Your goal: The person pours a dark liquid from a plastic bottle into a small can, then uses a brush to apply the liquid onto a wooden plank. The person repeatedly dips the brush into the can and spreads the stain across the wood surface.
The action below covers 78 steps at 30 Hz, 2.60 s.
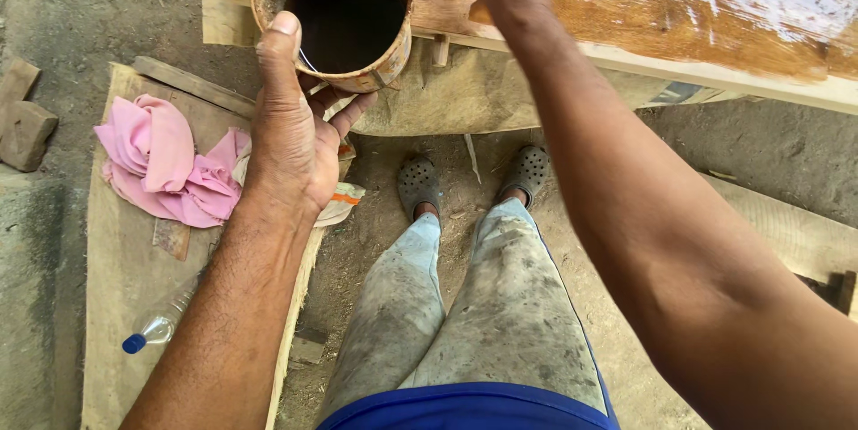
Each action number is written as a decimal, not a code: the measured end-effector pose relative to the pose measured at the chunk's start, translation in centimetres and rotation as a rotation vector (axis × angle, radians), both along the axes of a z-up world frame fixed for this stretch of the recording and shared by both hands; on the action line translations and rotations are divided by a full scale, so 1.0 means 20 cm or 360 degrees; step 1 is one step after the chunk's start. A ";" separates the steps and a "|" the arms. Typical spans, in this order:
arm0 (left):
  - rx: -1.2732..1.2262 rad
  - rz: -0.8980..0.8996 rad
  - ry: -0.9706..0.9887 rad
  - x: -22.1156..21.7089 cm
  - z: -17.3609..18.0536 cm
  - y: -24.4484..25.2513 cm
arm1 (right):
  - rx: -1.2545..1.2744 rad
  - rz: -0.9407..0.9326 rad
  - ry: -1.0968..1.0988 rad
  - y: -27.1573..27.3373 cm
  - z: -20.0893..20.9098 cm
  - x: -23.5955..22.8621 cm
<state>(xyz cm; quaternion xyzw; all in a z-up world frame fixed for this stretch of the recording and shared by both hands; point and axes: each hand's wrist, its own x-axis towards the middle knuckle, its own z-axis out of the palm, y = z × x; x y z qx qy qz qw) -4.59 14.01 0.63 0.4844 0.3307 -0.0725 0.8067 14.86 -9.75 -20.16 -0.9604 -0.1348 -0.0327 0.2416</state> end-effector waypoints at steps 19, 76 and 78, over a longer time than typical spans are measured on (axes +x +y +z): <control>0.0001 -0.0064 -0.0011 0.03 0.00 0.00 | 0.0504 -0.0318 0.0104 -0.32 0.44 -0.59; 0.0093 -0.0045 -0.0008 -0.07 0.01 0.12 | 0.0676 -0.0511 0.0003 -0.78 0.36 -0.59; 0.0073 -0.0045 0.0001 -0.08 0.01 0.12 | 0.0202 -0.0787 0.0113 -1.35 0.38 -0.68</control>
